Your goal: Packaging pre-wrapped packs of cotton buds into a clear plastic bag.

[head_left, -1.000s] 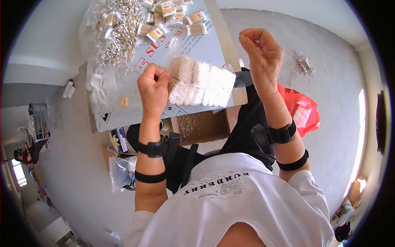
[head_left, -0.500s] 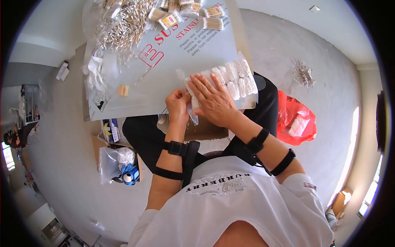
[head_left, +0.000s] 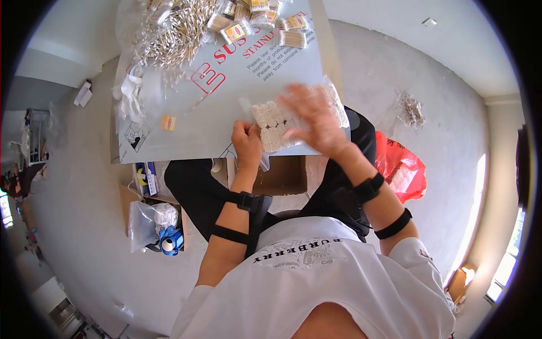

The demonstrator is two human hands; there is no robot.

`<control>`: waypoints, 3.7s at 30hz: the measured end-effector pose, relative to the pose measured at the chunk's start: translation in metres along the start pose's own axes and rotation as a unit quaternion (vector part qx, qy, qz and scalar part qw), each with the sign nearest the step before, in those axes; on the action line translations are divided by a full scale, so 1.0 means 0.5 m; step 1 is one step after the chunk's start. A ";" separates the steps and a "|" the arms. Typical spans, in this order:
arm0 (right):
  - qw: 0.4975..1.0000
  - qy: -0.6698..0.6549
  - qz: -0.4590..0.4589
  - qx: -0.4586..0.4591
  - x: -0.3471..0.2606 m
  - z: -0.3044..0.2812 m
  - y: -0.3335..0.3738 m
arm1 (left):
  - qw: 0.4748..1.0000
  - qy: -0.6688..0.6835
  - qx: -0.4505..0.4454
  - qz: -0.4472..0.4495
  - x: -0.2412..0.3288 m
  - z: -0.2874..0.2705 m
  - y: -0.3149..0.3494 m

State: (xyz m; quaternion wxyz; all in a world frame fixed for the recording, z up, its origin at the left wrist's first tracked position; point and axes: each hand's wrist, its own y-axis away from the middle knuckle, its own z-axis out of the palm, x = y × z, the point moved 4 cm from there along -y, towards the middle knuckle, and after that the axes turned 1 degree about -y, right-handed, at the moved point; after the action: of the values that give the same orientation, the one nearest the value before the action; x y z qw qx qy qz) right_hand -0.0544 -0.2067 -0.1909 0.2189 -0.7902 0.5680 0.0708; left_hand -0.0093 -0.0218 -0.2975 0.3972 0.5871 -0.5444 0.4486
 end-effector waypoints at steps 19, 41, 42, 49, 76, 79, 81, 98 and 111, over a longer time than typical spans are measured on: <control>0.793 -0.495 0.339 0.101 0.155 0.055 0.135 | 0.999 0.034 -0.022 0.032 0.005 0.016 -0.043; 0.991 0.102 0.078 -0.030 0.011 0.024 -0.020 | 0.990 -0.044 -0.072 0.112 0.043 0.009 -0.038; 0.991 0.116 0.024 -0.055 -0.014 0.038 -0.023 | 0.990 -0.045 -0.081 0.107 0.043 0.010 -0.039; 0.992 0.063 0.055 -0.099 -0.040 0.063 -0.014 | 0.989 -0.041 -0.128 0.055 0.058 0.015 -0.063; 0.956 -0.063 0.255 0.131 0.145 0.010 0.013 | 0.803 -0.339 -0.290 0.395 0.227 0.099 0.020; 0.953 -0.062 0.278 0.102 0.148 0.009 0.008 | 0.772 -0.351 -0.338 0.408 0.218 0.095 0.026; 0.954 -0.062 0.276 0.098 0.152 0.014 0.005 | 0.756 -0.332 -0.361 0.433 0.222 0.094 0.016; 0.755 -0.456 0.391 0.262 0.133 0.043 0.139 | 0.938 0.246 -0.134 -0.204 0.056 -0.045 -0.037; 0.730 -0.503 0.407 0.220 0.129 0.055 0.136 | 0.954 0.191 -0.173 -0.150 0.088 -0.011 -0.052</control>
State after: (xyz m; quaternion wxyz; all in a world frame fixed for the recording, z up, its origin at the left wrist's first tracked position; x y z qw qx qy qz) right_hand -0.0918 -0.2685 -0.2565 0.5903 -0.2624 0.6417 0.4135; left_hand 0.0162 -0.0266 -0.2529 0.6524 0.4873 -0.4332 0.3863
